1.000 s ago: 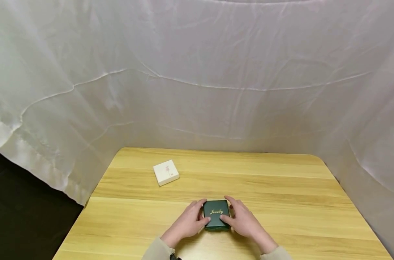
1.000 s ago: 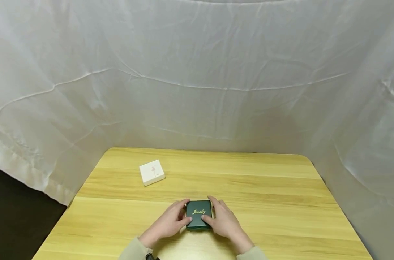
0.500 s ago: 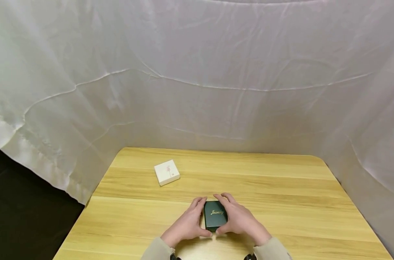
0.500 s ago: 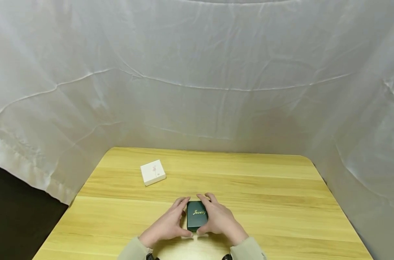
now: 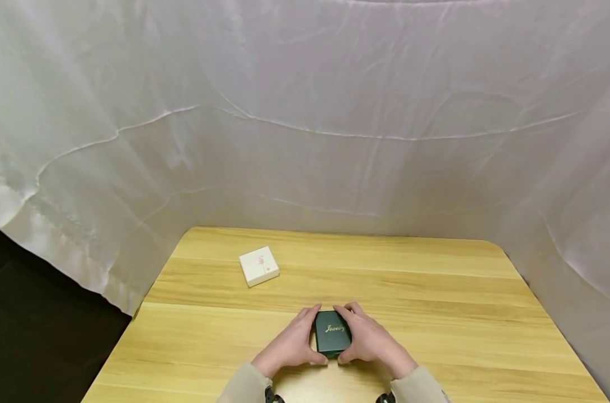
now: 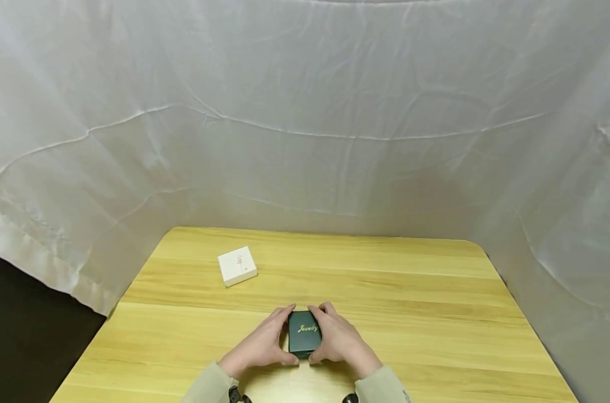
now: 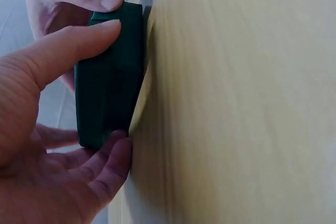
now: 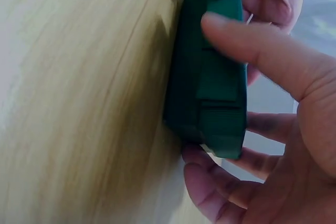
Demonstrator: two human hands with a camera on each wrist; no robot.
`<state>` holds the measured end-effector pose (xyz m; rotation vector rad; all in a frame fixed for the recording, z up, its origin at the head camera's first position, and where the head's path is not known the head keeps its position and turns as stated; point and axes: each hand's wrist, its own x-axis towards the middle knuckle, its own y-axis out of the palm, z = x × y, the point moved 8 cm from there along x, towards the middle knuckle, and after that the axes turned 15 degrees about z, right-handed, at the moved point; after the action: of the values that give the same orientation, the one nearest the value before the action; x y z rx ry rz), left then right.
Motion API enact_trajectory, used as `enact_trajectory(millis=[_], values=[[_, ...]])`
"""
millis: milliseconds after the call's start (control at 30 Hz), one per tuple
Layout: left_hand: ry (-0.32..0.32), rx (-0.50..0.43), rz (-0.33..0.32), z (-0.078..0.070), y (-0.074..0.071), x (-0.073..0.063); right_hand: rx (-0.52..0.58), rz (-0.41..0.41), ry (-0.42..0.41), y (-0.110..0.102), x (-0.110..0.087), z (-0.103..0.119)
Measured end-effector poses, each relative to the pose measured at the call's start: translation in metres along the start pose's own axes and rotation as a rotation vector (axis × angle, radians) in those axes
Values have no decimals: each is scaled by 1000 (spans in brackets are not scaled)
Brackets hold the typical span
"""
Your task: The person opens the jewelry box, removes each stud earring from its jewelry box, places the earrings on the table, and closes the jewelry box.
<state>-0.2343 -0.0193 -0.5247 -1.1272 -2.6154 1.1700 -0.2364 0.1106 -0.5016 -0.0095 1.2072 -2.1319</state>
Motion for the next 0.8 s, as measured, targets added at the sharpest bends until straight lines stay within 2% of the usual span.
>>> enact_trajectory(millis=[167,467,800], values=[[18,26,5,-2,-1,1,16,-31,-13,-2,0,0],[-4,40,10,1,1,4,9,-53,-21,-2,2,-5],[8,49,5,3,2,6,-10,-74,-47,-1,1,-7]])
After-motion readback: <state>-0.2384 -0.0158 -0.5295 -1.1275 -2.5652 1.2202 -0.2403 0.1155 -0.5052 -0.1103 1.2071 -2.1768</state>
